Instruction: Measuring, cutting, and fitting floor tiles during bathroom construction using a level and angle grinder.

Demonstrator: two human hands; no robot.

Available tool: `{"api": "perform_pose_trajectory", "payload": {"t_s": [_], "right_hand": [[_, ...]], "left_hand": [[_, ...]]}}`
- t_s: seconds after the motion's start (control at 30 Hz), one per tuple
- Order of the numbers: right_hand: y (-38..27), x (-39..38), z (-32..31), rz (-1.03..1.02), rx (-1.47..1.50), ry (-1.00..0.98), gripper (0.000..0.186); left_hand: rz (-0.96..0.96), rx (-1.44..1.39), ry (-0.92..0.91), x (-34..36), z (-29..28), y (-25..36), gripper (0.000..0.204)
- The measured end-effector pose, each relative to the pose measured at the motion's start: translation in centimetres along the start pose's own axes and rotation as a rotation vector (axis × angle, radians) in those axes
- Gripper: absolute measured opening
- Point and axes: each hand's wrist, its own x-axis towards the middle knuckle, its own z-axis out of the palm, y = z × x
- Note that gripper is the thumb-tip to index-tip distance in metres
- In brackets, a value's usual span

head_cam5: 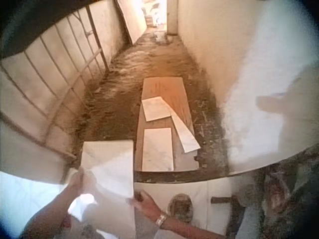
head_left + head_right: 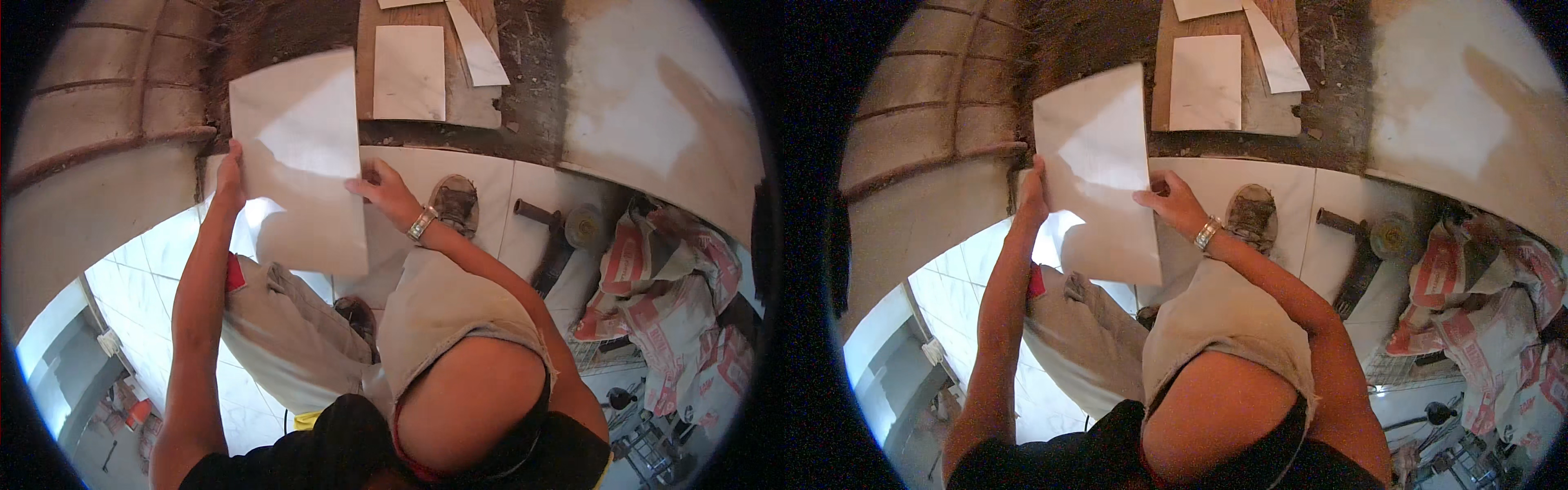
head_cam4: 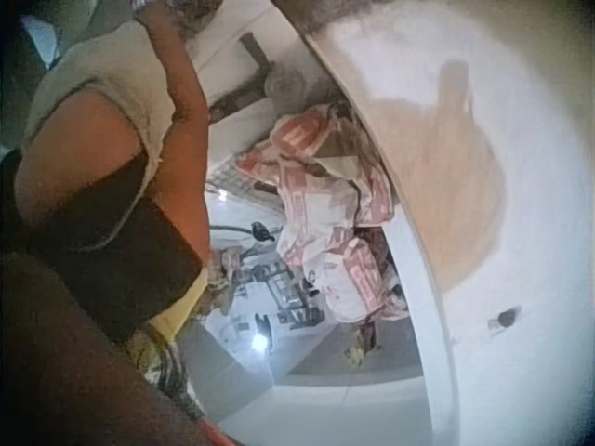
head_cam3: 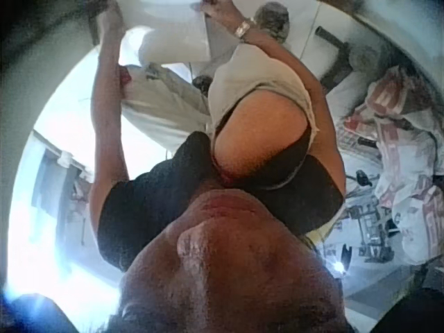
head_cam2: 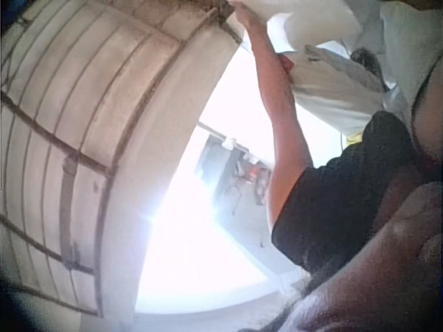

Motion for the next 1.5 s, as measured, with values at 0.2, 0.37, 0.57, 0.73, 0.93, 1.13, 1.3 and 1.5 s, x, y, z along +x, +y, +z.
{"api": "perform_pose_trajectory", "payload": {"t_s": [0.2,0.37,0.57,0.73,0.93,1.13,1.3,1.5], "right_hand": [[-6.1,3.2,-7.2,0.051,-0.476,0.246,0.059],[-12.6,6.2,-12.9,-0.067,-0.481,0.503,0.067],[-18.9,8.9,-22.5,-0.220,-0.497,0.676,0.067],[-22.0,7.4,-22.8,-0.330,-0.492,0.900,0.063],[-21.0,6.2,-24.6,-0.152,-0.818,1.039,0.062],[-18.3,5.5,-25.9,-0.173,-0.497,0.925,0.062],[-15.2,5.7,-24.3,-0.104,-0.496,0.801,0.062],[-10.8,3.9,-23.6,0.080,-0.455,0.662,0.056]], "left_hand": [[0.134,-0.224,-0.159,0.8,10.3,3.7,0.049],[0.136,-0.111,-0.509,-2.1,14.9,6.2,0.046],[0.419,0.725,-0.237,1.9,20.8,-3.3,0.033],[0.039,0.317,-0.505,0.9,23.1,-3.8,0.033],[0.097,0.261,-0.193,0.9,26.4,-5.4,0.035],[-0.077,-0.066,-0.378,2.1,25.8,-4.9,0.036],[-0.117,0.084,-0.294,3.3,23.6,-3.3,0.030],[0.018,0.027,-0.471,2.0,23.6,1.6,0.054]]}}
